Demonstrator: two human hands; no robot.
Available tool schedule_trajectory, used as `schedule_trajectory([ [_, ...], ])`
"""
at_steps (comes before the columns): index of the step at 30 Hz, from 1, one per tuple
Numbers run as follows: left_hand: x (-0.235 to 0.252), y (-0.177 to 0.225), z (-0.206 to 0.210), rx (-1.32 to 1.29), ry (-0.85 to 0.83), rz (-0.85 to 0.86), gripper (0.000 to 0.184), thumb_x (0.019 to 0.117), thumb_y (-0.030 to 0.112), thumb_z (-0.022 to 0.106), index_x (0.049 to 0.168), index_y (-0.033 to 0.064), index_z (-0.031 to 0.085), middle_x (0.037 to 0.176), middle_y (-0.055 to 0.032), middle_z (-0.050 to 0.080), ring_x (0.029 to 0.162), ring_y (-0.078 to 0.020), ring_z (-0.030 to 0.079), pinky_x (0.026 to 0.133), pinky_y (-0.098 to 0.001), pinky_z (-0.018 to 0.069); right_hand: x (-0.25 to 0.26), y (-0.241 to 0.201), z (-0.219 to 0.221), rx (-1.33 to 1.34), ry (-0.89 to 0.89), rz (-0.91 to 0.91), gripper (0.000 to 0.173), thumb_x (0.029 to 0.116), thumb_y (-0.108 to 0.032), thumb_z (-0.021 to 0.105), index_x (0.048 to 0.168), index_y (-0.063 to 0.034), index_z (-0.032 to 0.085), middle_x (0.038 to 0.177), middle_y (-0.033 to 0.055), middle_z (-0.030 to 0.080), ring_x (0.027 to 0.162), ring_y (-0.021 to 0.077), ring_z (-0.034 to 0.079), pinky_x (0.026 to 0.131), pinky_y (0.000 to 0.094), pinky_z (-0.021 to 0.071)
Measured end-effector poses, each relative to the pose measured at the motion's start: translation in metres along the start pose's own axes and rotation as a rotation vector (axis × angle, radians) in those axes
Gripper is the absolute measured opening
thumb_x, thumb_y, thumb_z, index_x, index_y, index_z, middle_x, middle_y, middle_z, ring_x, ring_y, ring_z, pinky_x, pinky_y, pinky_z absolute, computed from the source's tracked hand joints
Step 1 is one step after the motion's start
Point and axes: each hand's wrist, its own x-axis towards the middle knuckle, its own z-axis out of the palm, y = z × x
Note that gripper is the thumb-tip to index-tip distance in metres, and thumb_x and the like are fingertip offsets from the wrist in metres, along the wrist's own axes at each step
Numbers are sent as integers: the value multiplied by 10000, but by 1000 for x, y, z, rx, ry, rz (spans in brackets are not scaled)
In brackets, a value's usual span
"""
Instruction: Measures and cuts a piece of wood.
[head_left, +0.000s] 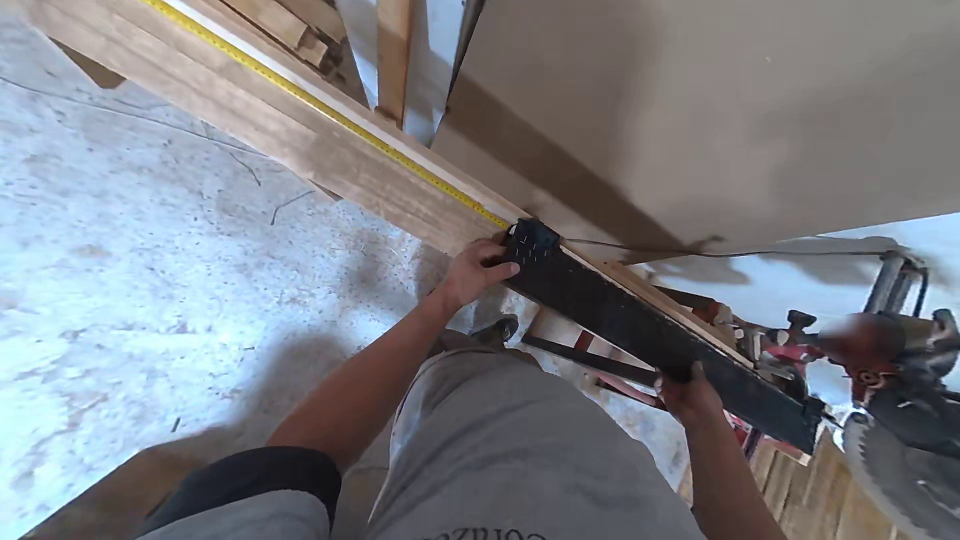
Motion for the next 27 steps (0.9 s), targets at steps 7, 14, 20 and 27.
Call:
schedule_trajectory([
  [7, -5, -11, -13, -143, 89, 26, 343, 867, 309, 814, 1141, 107, 771, 1305, -85, 648, 1264, -221, 581, 1062, -452, 515, -20, 10, 22, 5, -26, -7, 673, 1058, -660, 241, 1281, -84, 511, 829, 138, 681, 606, 212, 649, 537, 376, 566],
  [14, -6, -6, -6, -176, 95, 10, 318, 874, 303, 806, 1120, 106, 769, 1344, -89, 621, 1289, -228, 562, 1071, -459, 507, -18, 6, 19, 10, 1, -14, 661, 1061, -653, 241, 1289, -89, 499, 820, 131, 677, 588, 202, 638, 517, 362, 553],
  [20, -6, -7, 10, 37, -14, 115, 374, 862, 391, 801, 1144, 145, 788, 1391, -83, 604, 1423, -272, 425, 1179, -516, 365, -2, 0, -2, 12, 49, 38, 703, 1042, -691, 217, 1339, -103, 462, 864, 135, 653, 635, 208, 631, 556, 376, 550],
  [27, -6, -7, -1, -84, -10, 51, 332, 911, 269, 759, 1189, 89, 757, 1466, -109, 549, 1412, -238, 460, 1156, -475, 422, -3, 6, 6, -5, -10, 33, 717, 1041, -695, 195, 1329, -105, 482, 886, 142, 674, 660, 220, 646, 579, 386, 561],
])
